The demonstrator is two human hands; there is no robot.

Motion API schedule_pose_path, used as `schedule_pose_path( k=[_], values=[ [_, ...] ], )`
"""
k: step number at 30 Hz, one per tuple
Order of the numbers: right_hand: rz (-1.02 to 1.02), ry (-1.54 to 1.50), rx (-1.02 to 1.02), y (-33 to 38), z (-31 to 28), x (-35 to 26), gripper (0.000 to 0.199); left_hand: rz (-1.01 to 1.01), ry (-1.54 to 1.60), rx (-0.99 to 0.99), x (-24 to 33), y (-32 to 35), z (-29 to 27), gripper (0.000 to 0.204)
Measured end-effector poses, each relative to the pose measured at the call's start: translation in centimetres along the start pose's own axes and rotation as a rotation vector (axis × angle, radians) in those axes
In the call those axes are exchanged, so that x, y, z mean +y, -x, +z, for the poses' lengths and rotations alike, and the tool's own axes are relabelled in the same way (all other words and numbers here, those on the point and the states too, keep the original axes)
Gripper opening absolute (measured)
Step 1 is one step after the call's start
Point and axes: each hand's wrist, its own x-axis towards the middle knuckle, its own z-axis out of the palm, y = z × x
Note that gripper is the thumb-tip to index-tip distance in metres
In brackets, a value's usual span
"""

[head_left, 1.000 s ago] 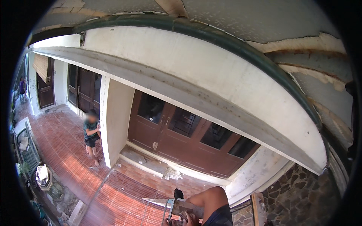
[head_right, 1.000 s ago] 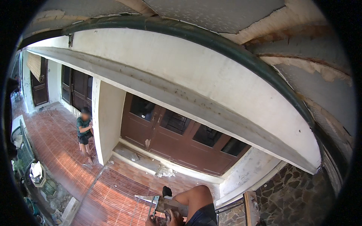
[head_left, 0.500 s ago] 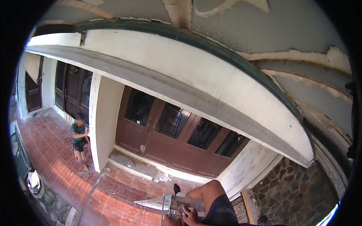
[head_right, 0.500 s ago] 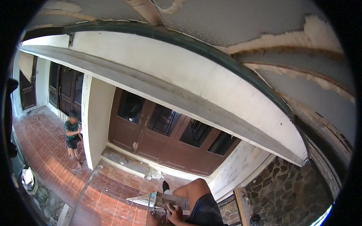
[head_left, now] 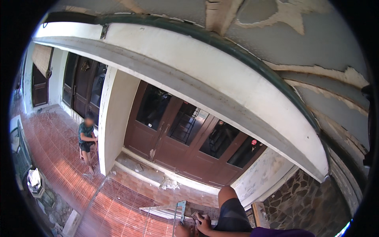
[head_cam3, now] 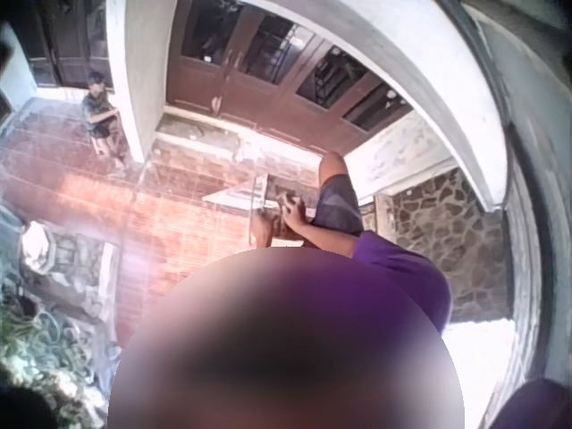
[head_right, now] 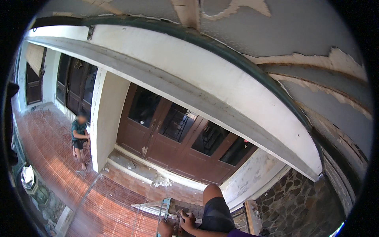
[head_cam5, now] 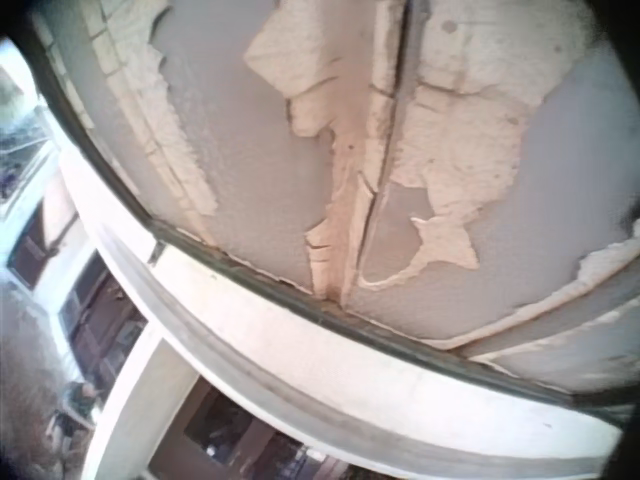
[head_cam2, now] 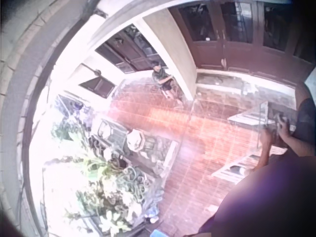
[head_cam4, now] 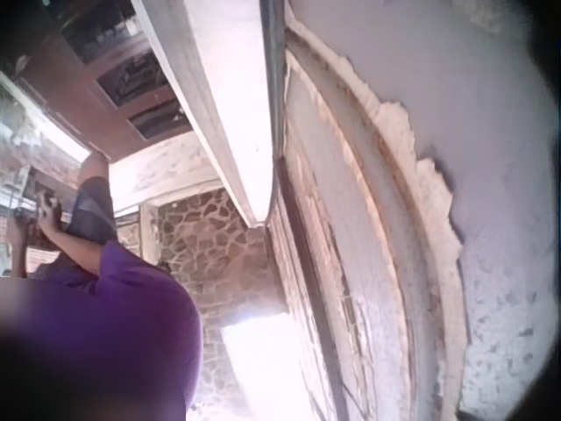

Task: The person scrapes a white curved wall section above a doorway with a metal scraper, then sands the same area with a sanding block. The person alternates between scraping and sanding while standing on a small ladder.

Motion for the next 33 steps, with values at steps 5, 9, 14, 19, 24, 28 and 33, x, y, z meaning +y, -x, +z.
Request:
schedule_pose_path(
  k=[5, 9, 14, 19, 24, 28, 33],
  values=[
    [-0.005, -0.007, 0.03, -0.1, -0.3, -0.7, 0.059, -0.065, 0.035, 0.001, 0.5, 0.0, -0.5, 0.057],
    [0.035, 0.004, 0.013, -0.3, -0.6, -1.4, 0.057, -0.012, 0.043, 0.05, -0.3, -0.7, 0.4, 0.058],
    [0.051, 0.0, -0.006, -0.7, -0.9, -1.9, 0.057, 0.034, 0.076, 0.048, -0.8, -0.7, 1.1, 0.065],
    [0.116, -0.002, 0.048, -0.5, -0.9, -2.6, 0.059, 0.039, -0.009, 0.037, -1.1, -0.8, 1.3, 0.067],
    [0.209, 0.088, -0.041, -0.3, -1.2, -3.0, 0.058, -0.031, -0.043, -0.012, -3.3, -1.3, 3.1, 0.07],
    [0.198, 0.081, -0.102, -0.7, -1.7, -2.9, 0.063, -0.011, 0.132, 0.03, -4.9, -1.5, 4.1, 0.068],
    [0.138, 0.029, 0.004, -1.2, -1.5, -2.9, 0.052, -0.004, 0.168, 0.042, -5.0, -1.5, 3.6, 0.069]
  ],
)
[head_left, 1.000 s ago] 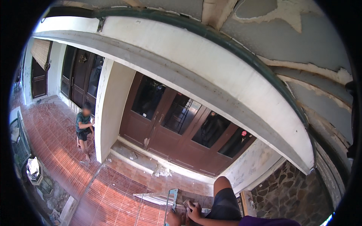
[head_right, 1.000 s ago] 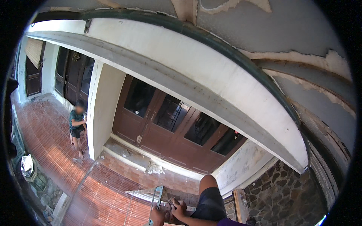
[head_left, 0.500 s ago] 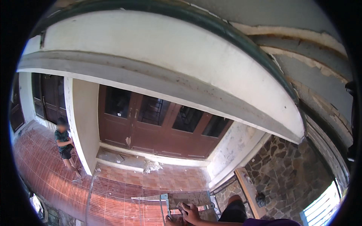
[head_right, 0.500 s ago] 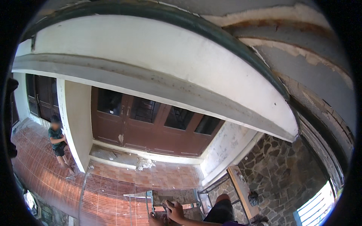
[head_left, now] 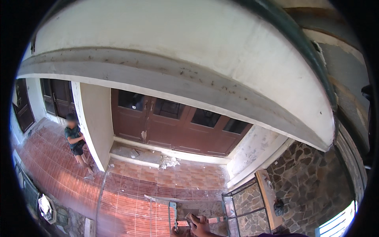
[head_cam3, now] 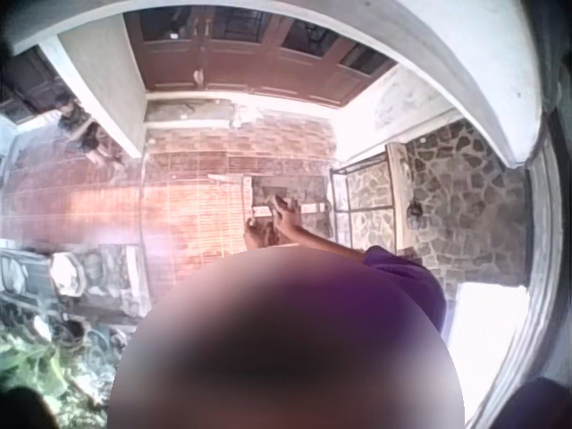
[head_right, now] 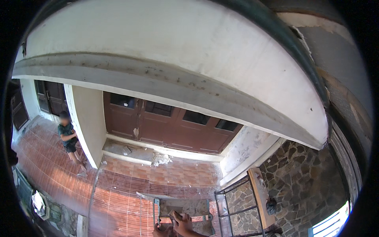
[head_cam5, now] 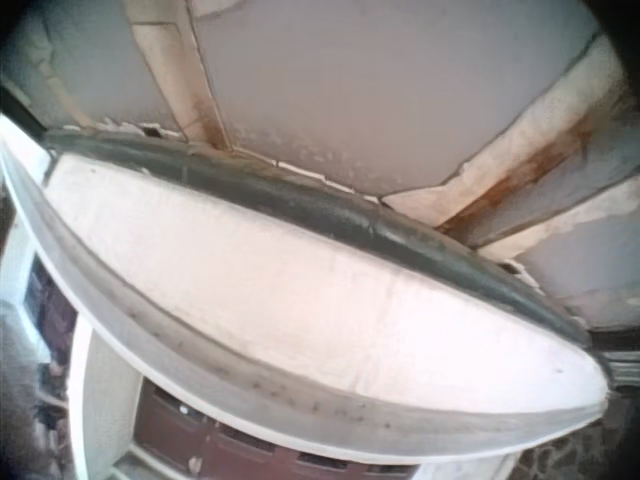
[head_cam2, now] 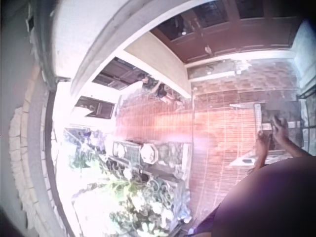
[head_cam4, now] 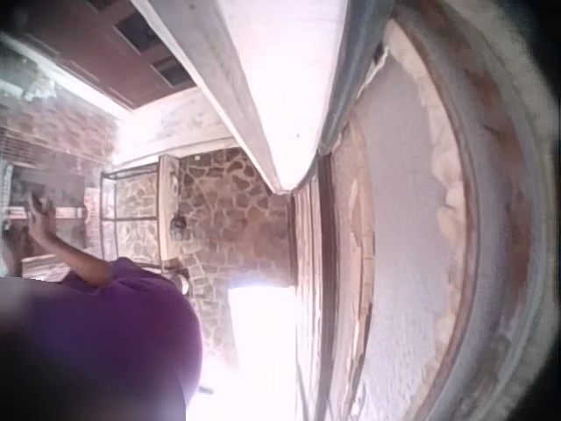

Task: The person scrapes a white curved wall section above a doorway with a metal scraper, then sands the same area with a sanding block. The person alternates between scraping and sanding while standing on a small ladder.

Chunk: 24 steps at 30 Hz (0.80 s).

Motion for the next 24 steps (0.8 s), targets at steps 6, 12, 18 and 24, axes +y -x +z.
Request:
schedule_pose_path(
  k=[6, 12, 18, 24],
  values=[
    [0.025, -0.069, -0.033, -0.2, 0.5, 1.4, 0.049, -0.037, -0.19, -0.001, 0.2, -0.2, -0.5, 0.063],
    [-0.03, -0.198, -0.03, -1.0, -1.3, 2.6, 0.048, -0.103, -0.203, 0.01, 0.0, -0.3, -0.8, 0.063],
    [-0.046, -0.286, -0.015, -2.0, -2.6, 2.7, 0.049, 0.063, -0.35, 0.039, 2.0, -0.5, -1.9, 0.062],
    [-0.08, -0.287, -0.021, -2.0, -3.0, 3.4, 0.049, -0.091, -0.303, 0.026, 5.1, 0.4, -1.4, 0.06]
  ],
)
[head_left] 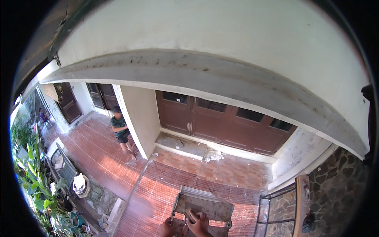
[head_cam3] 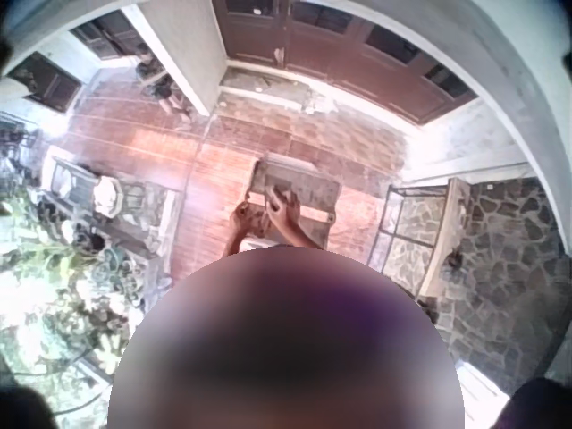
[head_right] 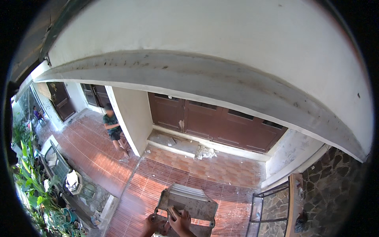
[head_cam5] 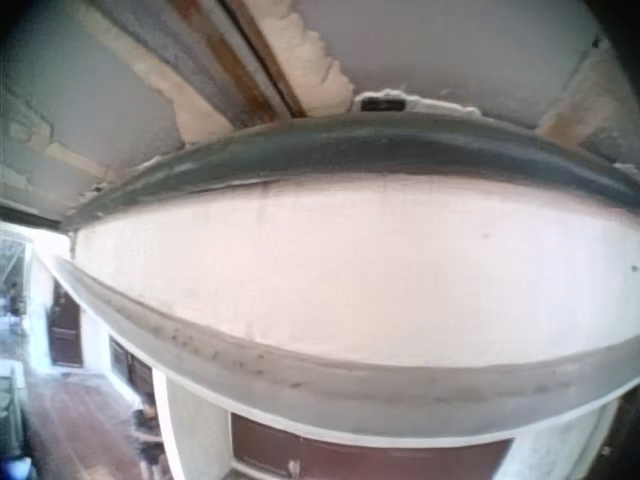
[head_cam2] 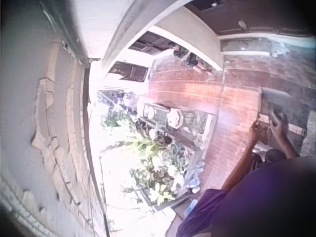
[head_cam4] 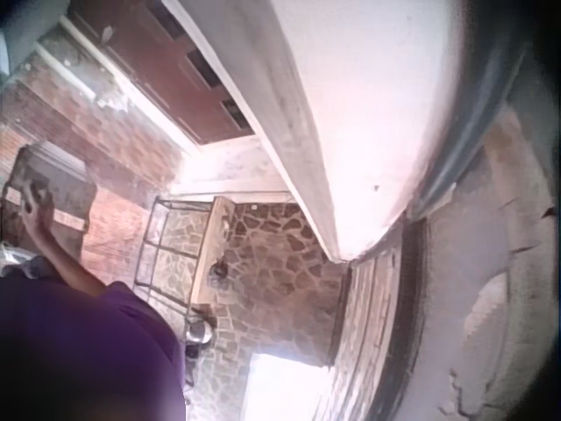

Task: The person scrapes a white curved wall section above a doorway with a metal scraper, then sands the same area with a sanding block. The person alternates between scraping and sanding while standing on a small ladder.

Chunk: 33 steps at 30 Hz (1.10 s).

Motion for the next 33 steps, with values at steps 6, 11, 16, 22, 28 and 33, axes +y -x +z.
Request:
schedule_pose_path(
  k=[6, 11, 16, 22, 28, 33],
  values=[
    [-0.028, -0.144, 0.074, 0.7, -0.8, 1.2, 0.05, -0.017, 0.049, -0.044, -4.5, -1.3, 1.5, 0.06],
    [0.093, -0.391, 0.133, 3.3, -3.6, 5.2, 0.049, 0.069, 0.382, -0.126, -10.0, -3.3, 2.7, 0.038],
    [0.203, 0.145, 0.131, 6.7, -2.5, 8.9, 0.045, -0.044, 0.559, -0.157, -9.5, -3.6, 2.5, 0.033],
    [0.399, -0.401, 0.28, 7.5, -0.2, 8.7, 0.047, 0.061, 0.178, -0.077, -6.8, -3.1, 1.3, 0.041],
    [0.269, -0.211, 0.105, 5.7, -5.0, 5.8, 0.05, 0.494, -0.399, 0.562, -0.5, 0.8, 0.1, 0.06],
    [0.433, -0.399, 0.01, 4.6, -7.0, 4.9, 0.049, 0.5, -0.588, 0.194, 3.8, 6.5, 4.5, 0.07]
  ],
)
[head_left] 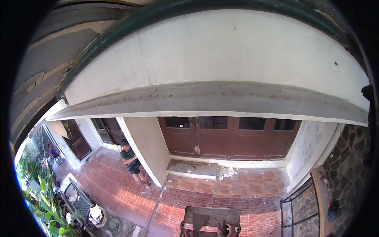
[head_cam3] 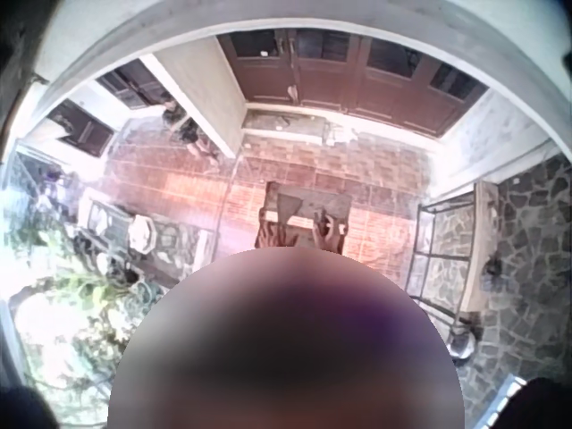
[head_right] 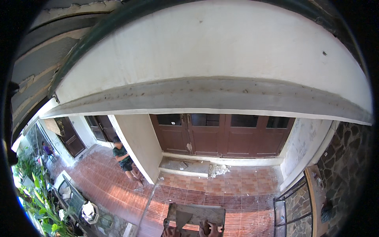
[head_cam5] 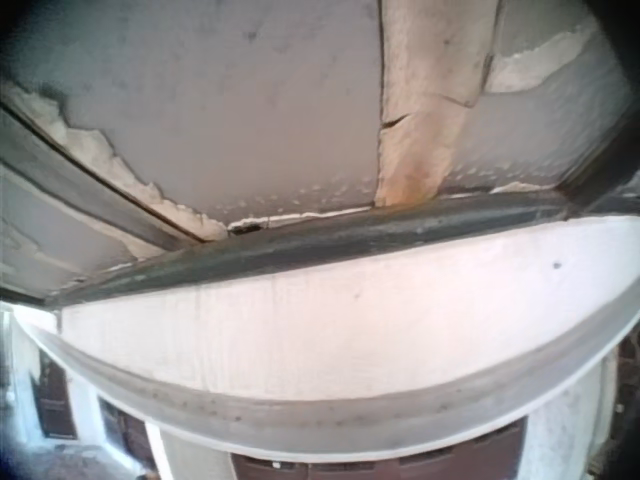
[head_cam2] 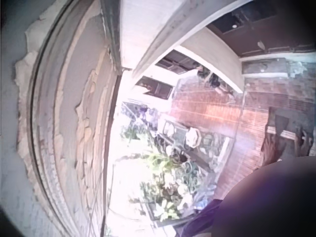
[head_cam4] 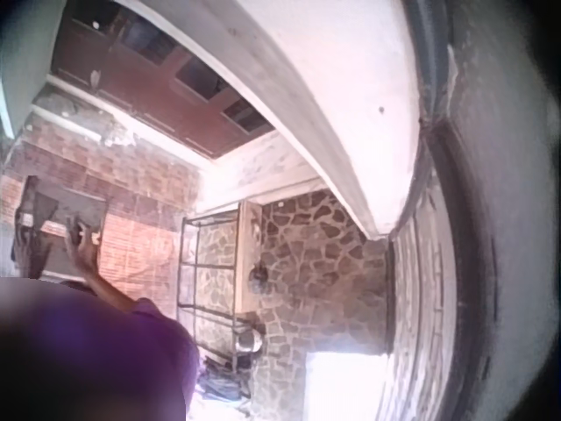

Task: The person scrapes a white curved wall section above a doorway with a metal scraper, then sands the same area with a sanding block. The person alternates between scraping and sanding while standing on a small ladder.

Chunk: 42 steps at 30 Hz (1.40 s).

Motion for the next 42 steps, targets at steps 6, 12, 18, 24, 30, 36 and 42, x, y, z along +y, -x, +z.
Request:
schedule_pose_path(
  k=[6, 12, 18, 24, 30, 36, 42],
  values=[
    [0.016, -0.045, -0.001, 0.2, 0.3, 1.2, 0.053, 0.014, 0.215, 0.017, -1.8, 1.1, 5.2, 0.058],
    [0.052, -0.254, 0.003, 0.0, 1.3, 2.1, 0.046, 0.04, 0.04, 0.194, -3.2, 2.7, 4.2, 0.06],
    [0.053, -0.828, -0.084, -0.5, 1.9, 2.5, 0.047, 0.106, 0.074, 0.702, 2.2, -3.3, -5.8, 0.035],
    [-0.282, -0.198, -0.016, -0.1, 1.1, 2.2, 0.048, 0.434, 0.205, 1.027, 12.0, -22.3, -25.7, 0.042],
    [-0.249, -0.191, 0.006, -0.2, 0.7, 1.9, 0.05, 0.562, 0.053, 1.057, 18.6, -30.9, -35.2, 0.043],
    [-0.338, -0.21, 0.022, -0.4, 0.6, 1.8, 0.05, 0.653, 0.009, 1.128, 20.8, -35.0, -41.5, 0.043],
    [-0.253, -0.256, -0.054, -0.1, 0.3, 1.7, 0.051, 0.514, 0.03, 0.948, 19.9, -31.9, -36.3, 0.05]
  ],
)
